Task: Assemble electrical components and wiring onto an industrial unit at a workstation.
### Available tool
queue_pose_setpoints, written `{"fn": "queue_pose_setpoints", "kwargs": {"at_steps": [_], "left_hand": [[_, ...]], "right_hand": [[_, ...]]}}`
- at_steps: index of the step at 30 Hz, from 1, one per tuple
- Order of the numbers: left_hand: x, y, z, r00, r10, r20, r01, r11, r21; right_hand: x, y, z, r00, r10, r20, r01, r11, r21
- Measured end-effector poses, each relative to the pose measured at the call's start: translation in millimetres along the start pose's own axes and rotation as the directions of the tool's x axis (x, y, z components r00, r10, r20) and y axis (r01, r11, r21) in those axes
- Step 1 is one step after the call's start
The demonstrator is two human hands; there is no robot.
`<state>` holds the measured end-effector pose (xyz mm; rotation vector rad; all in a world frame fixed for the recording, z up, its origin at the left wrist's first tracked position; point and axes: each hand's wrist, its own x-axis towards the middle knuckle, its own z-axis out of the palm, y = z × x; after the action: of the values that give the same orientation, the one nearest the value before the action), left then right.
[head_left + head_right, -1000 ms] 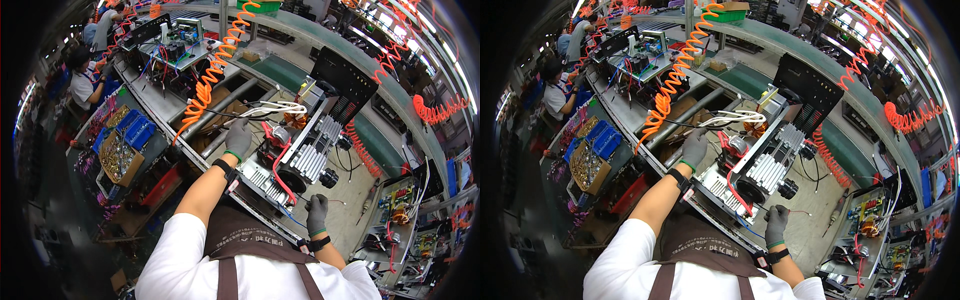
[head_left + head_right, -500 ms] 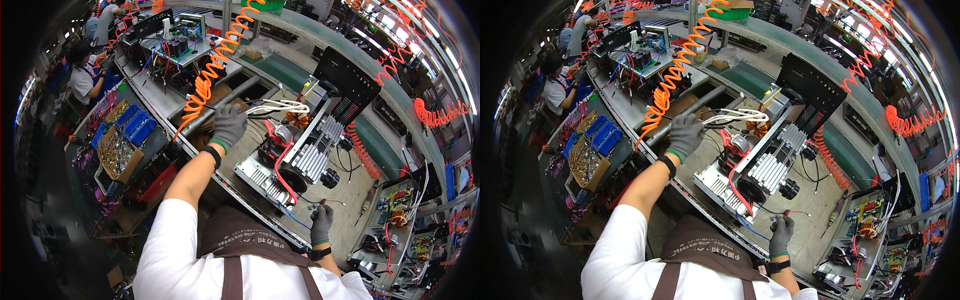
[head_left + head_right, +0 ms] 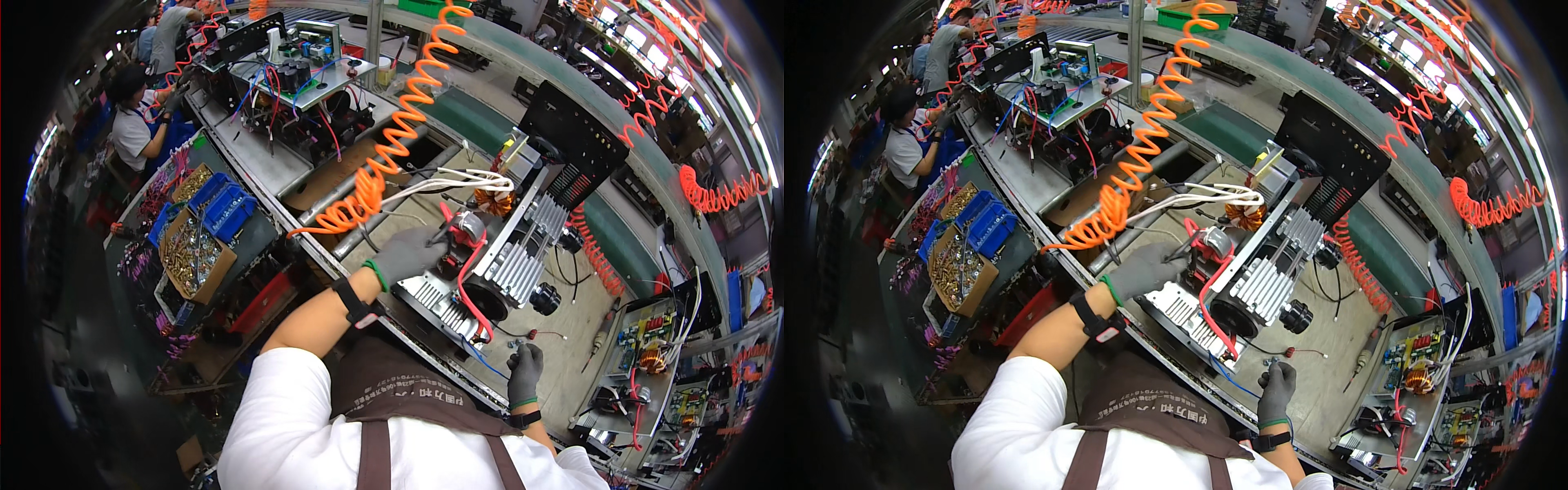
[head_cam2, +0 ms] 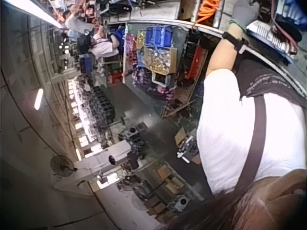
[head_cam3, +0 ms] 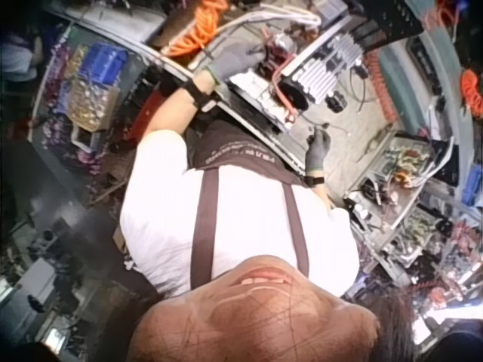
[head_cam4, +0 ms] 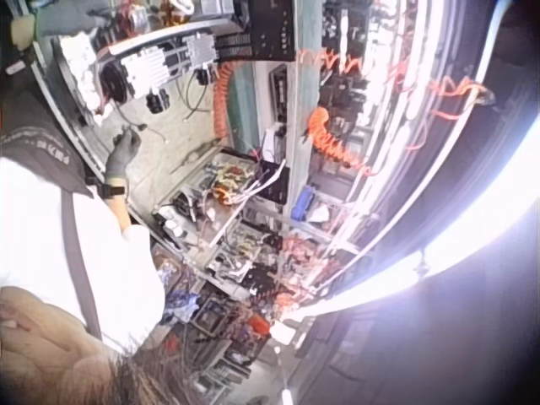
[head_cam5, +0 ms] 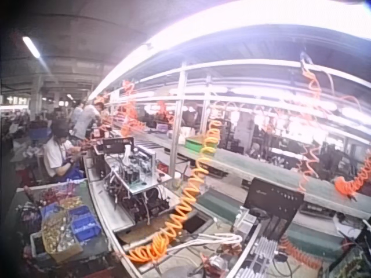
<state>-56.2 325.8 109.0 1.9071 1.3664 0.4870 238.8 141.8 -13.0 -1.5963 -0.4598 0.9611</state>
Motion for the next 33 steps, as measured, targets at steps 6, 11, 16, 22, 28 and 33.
{"fn": "queue_pose_setpoints", "kwargs": {"at_steps": [6,11,16,22,28,33], "left_hand": [[-6.6,51.1,-2.5,0.992,0.114,0.061,-0.126,0.961,0.247],[11.0,-30.8,-41.7,0.977,0.209,-0.038,-0.186,0.929,0.320],[53.1,-93.6,-21.4,0.951,-0.290,0.109,0.305,0.939,-0.157],[91.2,-117.4,-1.0,0.951,-0.244,-0.191,0.281,0.939,0.197],[58.7,-99.8,-18.9,0.976,-0.121,-0.181,0.175,0.931,0.321],[22.5,-73.1,-18.8,0.933,-0.014,-0.360,0.149,0.925,0.349]], "right_hand": [[-4.8,3.6,4.4,0.997,0.048,-0.052,-0.049,0.999,-0.021],[-8.4,8.5,1.2,0.992,-0.073,-0.101,0.060,0.990,-0.126],[-11.3,8.0,4.7,0.992,0.030,-0.125,-0.036,0.998,-0.045],[-13.4,-9.6,9.7,0.985,-0.165,-0.059,0.156,0.979,-0.129],[-27.9,-50.5,0.7,0.961,-0.179,0.211,0.195,0.979,-0.058],[-40.2,-88.6,7.8,0.870,-0.080,0.487,0.116,0.992,-0.044]]}}
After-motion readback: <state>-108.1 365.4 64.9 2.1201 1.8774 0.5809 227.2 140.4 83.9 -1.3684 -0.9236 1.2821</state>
